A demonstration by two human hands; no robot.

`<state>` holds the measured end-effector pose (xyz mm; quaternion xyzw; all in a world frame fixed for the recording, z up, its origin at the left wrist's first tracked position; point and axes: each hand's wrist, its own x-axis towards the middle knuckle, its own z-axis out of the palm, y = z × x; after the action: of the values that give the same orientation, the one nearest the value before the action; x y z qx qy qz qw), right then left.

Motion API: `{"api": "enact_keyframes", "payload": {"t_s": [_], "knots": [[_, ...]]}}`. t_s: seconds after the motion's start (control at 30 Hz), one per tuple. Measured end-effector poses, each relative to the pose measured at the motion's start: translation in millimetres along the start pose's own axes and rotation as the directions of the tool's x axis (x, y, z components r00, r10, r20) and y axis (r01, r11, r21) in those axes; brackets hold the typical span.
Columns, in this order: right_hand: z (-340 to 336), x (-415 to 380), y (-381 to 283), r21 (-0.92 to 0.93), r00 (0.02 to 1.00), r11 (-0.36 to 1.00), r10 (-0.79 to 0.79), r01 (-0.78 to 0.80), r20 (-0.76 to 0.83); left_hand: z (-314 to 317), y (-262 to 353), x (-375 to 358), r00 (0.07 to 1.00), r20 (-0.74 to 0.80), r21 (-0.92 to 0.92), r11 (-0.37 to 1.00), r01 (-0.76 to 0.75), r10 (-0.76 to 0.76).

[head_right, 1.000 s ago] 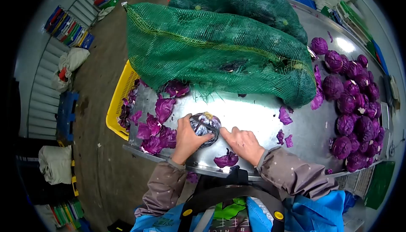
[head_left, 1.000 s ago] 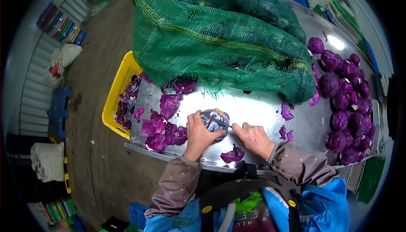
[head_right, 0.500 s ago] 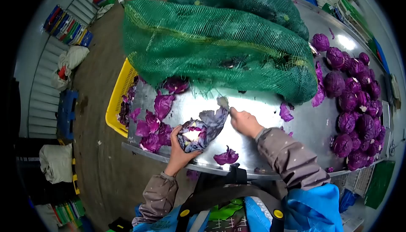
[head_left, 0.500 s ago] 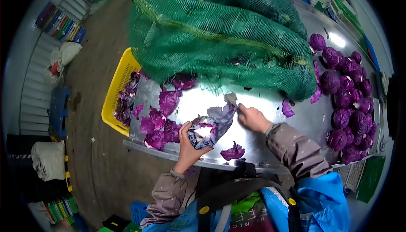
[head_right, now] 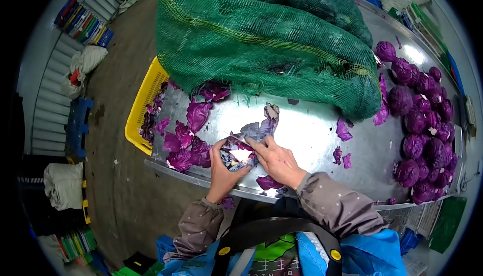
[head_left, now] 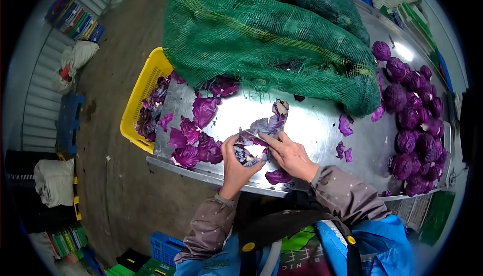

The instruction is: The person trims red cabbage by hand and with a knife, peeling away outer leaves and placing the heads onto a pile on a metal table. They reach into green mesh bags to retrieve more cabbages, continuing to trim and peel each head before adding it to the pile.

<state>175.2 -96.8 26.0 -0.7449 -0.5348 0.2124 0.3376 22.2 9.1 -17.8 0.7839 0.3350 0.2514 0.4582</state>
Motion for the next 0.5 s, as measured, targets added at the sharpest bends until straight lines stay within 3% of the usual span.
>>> {"api": "enact_keyframes", "payload": {"t_s": [0.07, 0.1, 0.13, 0.17, 0.2, 0.27, 0.33, 0.37, 0.4, 0.43, 0.47, 0.5], "knots": [[8.2, 18.5, 18.7, -0.153, 0.983, 0.974, 0.178, -0.168, 0.048, -5.4, -4.1, 1.9, 1.0, 0.028, -0.008, 1.0, 0.007, -0.006], [27.0, 26.8, 59.4, -0.011, 0.982, 0.994, 0.107, -0.11, -0.157, -11.8, -9.3, 5.0, 0.992, 0.121, 0.007, 0.999, -0.04, 0.039], [15.8, 38.1, 56.3, -0.175, 0.972, 0.958, 0.212, -0.227, -0.098, -19.4, -11.8, 11.2, 0.975, 0.206, 0.018, 0.996, -0.09, 0.084], [9.2, 39.9, 45.3, -0.137, 0.99, 0.983, 0.108, -0.119, -0.088, -30.3, -10.8, 13.9, 0.958, 0.285, 0.132, 0.988, -0.085, 0.044], [4.2, 40.0, 30.7, -0.096, 0.997, 0.995, 0.007, -0.014, -0.077, -40.4, -9.6, 18.0, 0.96, 0.278, 0.132, 0.988, -0.079, 0.04], [1.2, 36.5, 2.8, 0.009, 0.993, 0.994, -0.113, 0.113, 0.033, -54.9, -9.2, 25.5, 0.89, 0.451, 0.176, 0.984, -0.021, -0.061], [21.5, 32.8, 5.8, 0.094, 0.99, 0.986, -0.132, 0.135, -0.041, -56.8, -13.6, 17.6, 0.923, 0.386, 0.094, 0.995, -0.03, -0.008], [29.5, 28.4, 10.6, 0.078, 0.992, 0.991, -0.107, 0.112, -0.072, -52.2, -12.5, 9.1, 0.963, 0.221, -0.192, 0.961, 0.197, -0.153], [29.9, 25.3, 10.7, 0.079, 0.991, 0.99, -0.111, 0.116, -0.075, -47.0, -13.5, 1.0, 0.935, 0.102, -0.492, 0.8, 0.343, -0.339], [29.8, 21.1, 10.8, 0.098, 0.996, 0.992, -0.081, 0.085, -0.042, -39.6, -21.5, -3.6, 0.959, 0.032, -0.425, 0.864, 0.27, -0.283], [28.8, 15.7, 10.9, 0.115, 0.999, 0.992, -0.053, 0.053, -0.005, -33.3, -25.8, -9.1, 0.982, 0.027, -0.177, 0.966, 0.188, -0.187], [25.1, 10.0, 9.7, 0.131, 0.998, 0.991, -0.014, 0.006, 0.065, -26.7, -19.0, -10.4, 0.989, -0.016, -0.126, 0.982, 0.142, -0.145]]}}
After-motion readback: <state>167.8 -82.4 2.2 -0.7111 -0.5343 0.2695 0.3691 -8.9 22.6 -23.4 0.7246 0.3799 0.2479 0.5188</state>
